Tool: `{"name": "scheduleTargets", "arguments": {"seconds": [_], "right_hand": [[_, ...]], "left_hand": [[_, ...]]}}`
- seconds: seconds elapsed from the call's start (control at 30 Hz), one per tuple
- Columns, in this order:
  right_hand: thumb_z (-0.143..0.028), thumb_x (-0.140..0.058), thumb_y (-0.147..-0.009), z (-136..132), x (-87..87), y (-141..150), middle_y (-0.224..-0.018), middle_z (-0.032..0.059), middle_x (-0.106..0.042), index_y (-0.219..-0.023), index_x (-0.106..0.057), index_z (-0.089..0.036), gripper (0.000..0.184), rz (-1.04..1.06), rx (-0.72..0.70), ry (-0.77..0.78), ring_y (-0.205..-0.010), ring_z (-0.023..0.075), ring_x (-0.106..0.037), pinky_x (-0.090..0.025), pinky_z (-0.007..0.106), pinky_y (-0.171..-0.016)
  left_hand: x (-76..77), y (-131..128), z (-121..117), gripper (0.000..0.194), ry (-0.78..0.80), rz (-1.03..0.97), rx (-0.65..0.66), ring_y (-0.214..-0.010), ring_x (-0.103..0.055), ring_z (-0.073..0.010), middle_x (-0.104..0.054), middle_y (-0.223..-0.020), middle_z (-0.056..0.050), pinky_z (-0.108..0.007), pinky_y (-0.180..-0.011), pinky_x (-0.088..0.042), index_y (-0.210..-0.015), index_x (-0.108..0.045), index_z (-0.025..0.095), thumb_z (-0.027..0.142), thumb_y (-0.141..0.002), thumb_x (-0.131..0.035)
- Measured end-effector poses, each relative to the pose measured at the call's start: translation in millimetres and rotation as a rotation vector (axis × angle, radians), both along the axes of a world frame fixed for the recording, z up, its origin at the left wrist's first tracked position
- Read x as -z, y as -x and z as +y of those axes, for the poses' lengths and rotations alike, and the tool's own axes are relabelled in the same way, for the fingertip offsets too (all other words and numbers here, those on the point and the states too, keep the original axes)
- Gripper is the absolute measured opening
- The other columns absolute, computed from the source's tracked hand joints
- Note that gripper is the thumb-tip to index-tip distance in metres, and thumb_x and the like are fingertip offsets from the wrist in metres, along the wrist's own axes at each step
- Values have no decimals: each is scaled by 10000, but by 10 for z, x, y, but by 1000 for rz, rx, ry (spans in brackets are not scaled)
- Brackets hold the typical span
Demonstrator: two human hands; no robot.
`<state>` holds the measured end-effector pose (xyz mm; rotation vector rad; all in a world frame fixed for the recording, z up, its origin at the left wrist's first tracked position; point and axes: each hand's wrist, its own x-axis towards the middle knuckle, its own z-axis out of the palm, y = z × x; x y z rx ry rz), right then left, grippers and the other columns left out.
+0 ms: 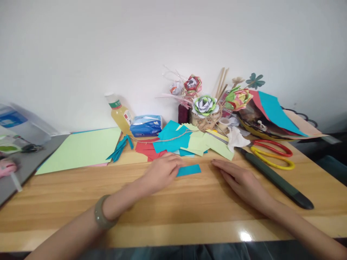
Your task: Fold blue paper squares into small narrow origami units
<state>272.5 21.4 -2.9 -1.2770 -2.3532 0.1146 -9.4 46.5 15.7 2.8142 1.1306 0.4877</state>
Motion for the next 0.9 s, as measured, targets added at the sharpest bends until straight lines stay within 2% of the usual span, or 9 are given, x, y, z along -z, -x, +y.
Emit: {"name": "scheduleTargets", "arguments": {"seconds": [0.07, 0.13, 0.27, 0.43, 0.53, 0.67, 0.8, 0.9], "right_hand": [[-188, -350, -914, -11, -6, 16, -1187, 113, -615, -1143, -603, -140, 345, 28, -11, 17, -1112, 217, -563, -475, 402, -932], [-205, -364, -917, -22, -19, 27, -1201, 112, -606, -1128, -615, -148, 332, 50, -29, 32, -1123, 223, -554, -475, 406, -932], [-207, -378, -917, -43, -43, 42, -1205, 108, -604, -1145, -607, -168, 325, 98, -63, 55, -1125, 230, -551, -473, 418, -930], [-176, -381, -912, -74, -68, 181, -1197, 80, -612, -1204, -561, -207, 344, 155, -156, 95, -1098, 198, -568, -487, 370, -909], [-166, -416, -897, -81, -103, 326, -1198, 68, -613, -1223, -535, -219, 351, 166, -221, 131, -1082, 180, -575, -489, 339, -899], [-157, -432, -883, -71, -171, 483, -1203, 84, -604, -1260, -477, -202, 382, 177, -254, 157, -1051, 169, -586, -503, 315, -860], [-95, -383, -866, -33, -232, 528, -1209, 147, -570, -1184, -535, -154, 358, 50, -310, -64, -1097, 231, -545, -507, 382, -825], [-119, -362, -904, 22, -273, 518, -1112, 139, -607, -1052, -606, -153, 287, -75, -404, -227, -1044, 242, -552, -505, 396, -797]], "left_hand": [[-46, -159, 26, 324, 21, 13, -45, -972, -568, -227, -628, -1030, -79, -363, -811, -487, -1073, -589, 140, 350, -828, -619], [-72, -268, 44, 393, 36, 42, -51, -902, -571, -233, -618, -959, -68, -344, -742, -490, -998, -611, 147, 418, -732, -713], [-103, -323, 49, 218, 3, 88, 11, -841, -556, -202, -604, -825, -10, -282, -692, -462, -838, -626, 185, 312, -714, -753], [-111, -267, -4, 27, -153, 126, 137, -824, -539, -208, -608, -802, -23, -301, -690, -440, -852, -625, 174, 174, -825, -621], [-84, -228, -33, 130, -243, 110, 204, -781, -548, -183, -611, -769, -21, -283, -669, -432, -834, -613, 158, 125, -887, -500], [-50, -177, -32, 273, -343, 55, 237, -738, -560, -152, -646, -830, -26, -262, -629, -425, -823, -608, 152, 109, -941, -366], [-35, -123, 18, 290, -383, 31, 311, -784, -577, -147, -654, -828, -18, -254, -665, -438, -790, -610, 159, 125, -951, -371], [-15, -83, 72, 296, -365, 24, 375, -839, -579, -135, -656, -872, -7, -234, -713, -450, -786, -617, 171, 146, -957, -377]]}}
